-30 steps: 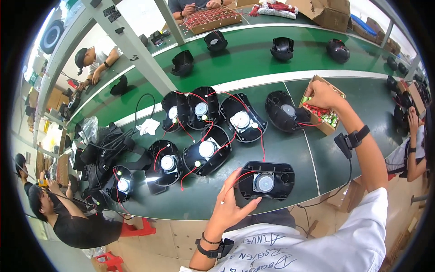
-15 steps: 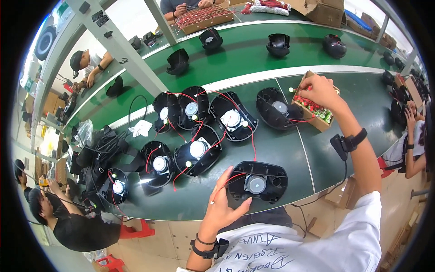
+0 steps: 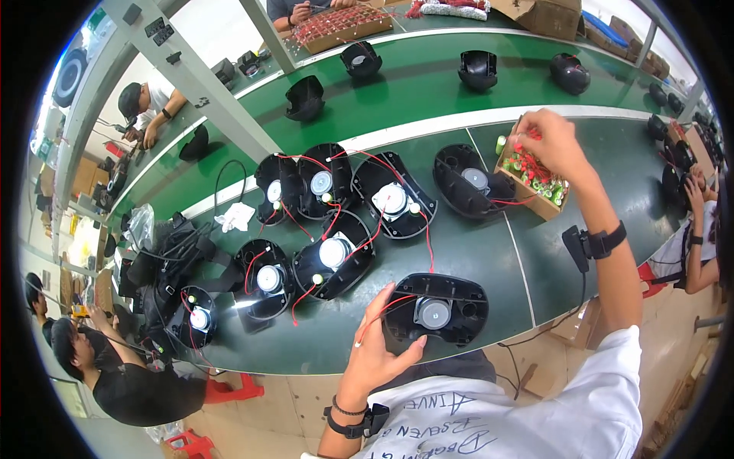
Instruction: Assembling small electronic components, including speakers and battery cells, into black plastic housings on a production line.
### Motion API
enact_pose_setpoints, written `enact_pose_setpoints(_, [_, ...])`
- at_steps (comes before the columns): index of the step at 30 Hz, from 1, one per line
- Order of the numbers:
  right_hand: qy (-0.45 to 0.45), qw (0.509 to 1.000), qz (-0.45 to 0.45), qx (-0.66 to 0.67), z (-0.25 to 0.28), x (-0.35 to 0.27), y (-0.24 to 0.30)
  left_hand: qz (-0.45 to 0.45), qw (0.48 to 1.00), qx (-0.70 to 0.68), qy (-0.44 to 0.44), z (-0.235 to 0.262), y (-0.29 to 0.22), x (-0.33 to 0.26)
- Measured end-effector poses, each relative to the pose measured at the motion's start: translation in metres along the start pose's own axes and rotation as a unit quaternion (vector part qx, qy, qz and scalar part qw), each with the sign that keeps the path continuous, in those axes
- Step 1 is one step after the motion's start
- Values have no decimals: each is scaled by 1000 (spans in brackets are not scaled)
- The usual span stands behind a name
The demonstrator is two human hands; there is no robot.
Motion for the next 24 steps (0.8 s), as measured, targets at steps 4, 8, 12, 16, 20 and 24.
enact_pose_setpoints(4, [-106, 990, 72, 64, 37, -9, 14, 27, 999, -19, 14, -2, 0, 3])
enact_pose_setpoints(8, [-8, 997, -11, 74, 63, -13, 39, 30, 999, -12, 3, 0, -3, 3])
enact_pose_setpoints(12, [115, 980, 148, 63, 60, -15, 21, 31, 999, -33, 0, 0, -4, 2])
enact_pose_setpoints(16, [151, 978, 125, 74, 67, -19, 19, 20, 999, -33, -5, 0, 0, -1])
enact_pose_setpoints(20, [116, 984, 134, 24, 62, -18, 9, -4, 1000, -12, 2, 0, -2, 2])
enact_pose_setpoints(24, [62, 992, 107, 0, 46, -2, 28, -4, 1000, -7, -3, 1, -6, 5])
Point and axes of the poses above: each hand's wrist, its own x-axis towards the middle knuckle, its own z-axis out of the back of the hand, y = z × x, the point moved 3 cm from there along x, towards the middle knuckle, and after that the axes turned 1 degree about -y, right-handed, at the moved point
